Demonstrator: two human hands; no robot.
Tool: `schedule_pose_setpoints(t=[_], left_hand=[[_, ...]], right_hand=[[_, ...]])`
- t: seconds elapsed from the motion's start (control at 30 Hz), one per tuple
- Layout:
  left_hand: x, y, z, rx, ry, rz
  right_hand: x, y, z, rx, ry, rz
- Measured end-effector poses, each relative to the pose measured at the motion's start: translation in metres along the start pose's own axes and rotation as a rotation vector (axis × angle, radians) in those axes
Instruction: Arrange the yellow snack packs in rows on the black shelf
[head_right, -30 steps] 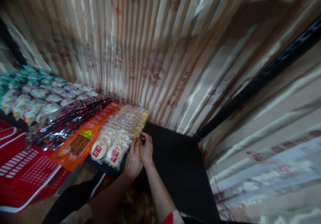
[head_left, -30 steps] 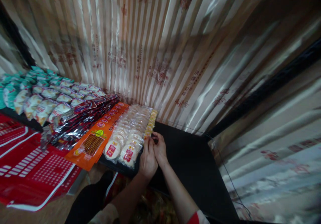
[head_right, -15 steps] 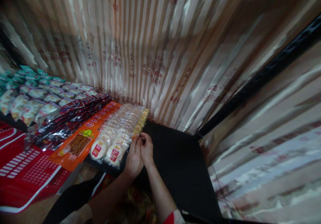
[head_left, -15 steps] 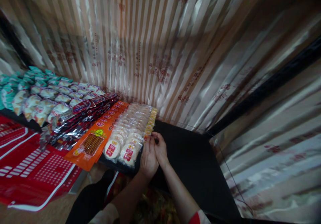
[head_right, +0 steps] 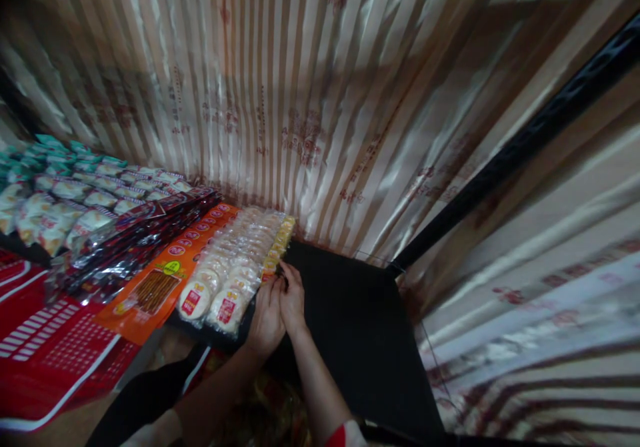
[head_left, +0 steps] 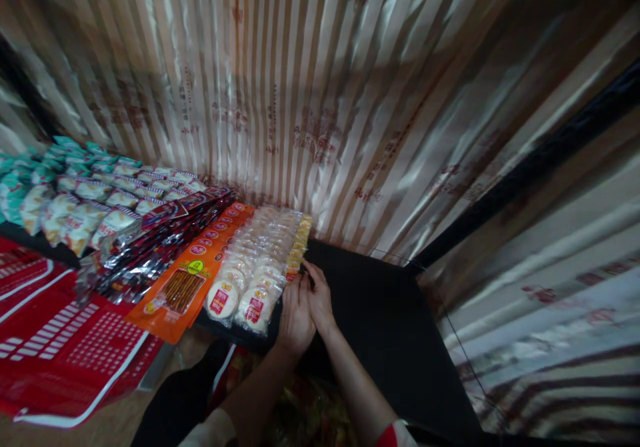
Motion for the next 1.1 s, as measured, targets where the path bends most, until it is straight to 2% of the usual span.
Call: schedule_pose_setpoints(t=[0.2,0.33,0.67,0.83,0.97,1.1], left_hand=[[0.006,0.004,-0.001,-0.013,0.045,-0.017],[0.008,0.006,-0.002,-0.019,0.062,-0.025],[-0.001,-0.001,0.001,0.042,0.090,-0.018],[-0.005,-0.006,0.003,0.056,0.095,-0.015],[-0.011,-0.012,0.003,0.089,0.125,-0.054],[-0.016,-0.014,0.001,0.096,0.170,-0.090]], right_hand=[[0.004,-0.014,-0.002,0.045,0.030,0.019],[0.002,-0.012,-0.004,0.064,0.034,0.006],[-0.003,-0.003,-0.007,0.029,0.014,-0.016],[-0.002,-0.006,-0.005,0.030,-0.009,0.052],[-0.012,-0.009,-0.008,0.087,-0.090,0.076],[-0.032,-0.001,-0.026,0.147,-0.107,0.038]])
Point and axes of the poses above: each hand's wrist, its own z-axis towards the middle knuckle, its own x-axis out of the palm, y = z × x, the point moved 3 cm from there along z, towards the middle knuckle, and after that the axes turned 8 degrees about -z, right-handed, at the moved point
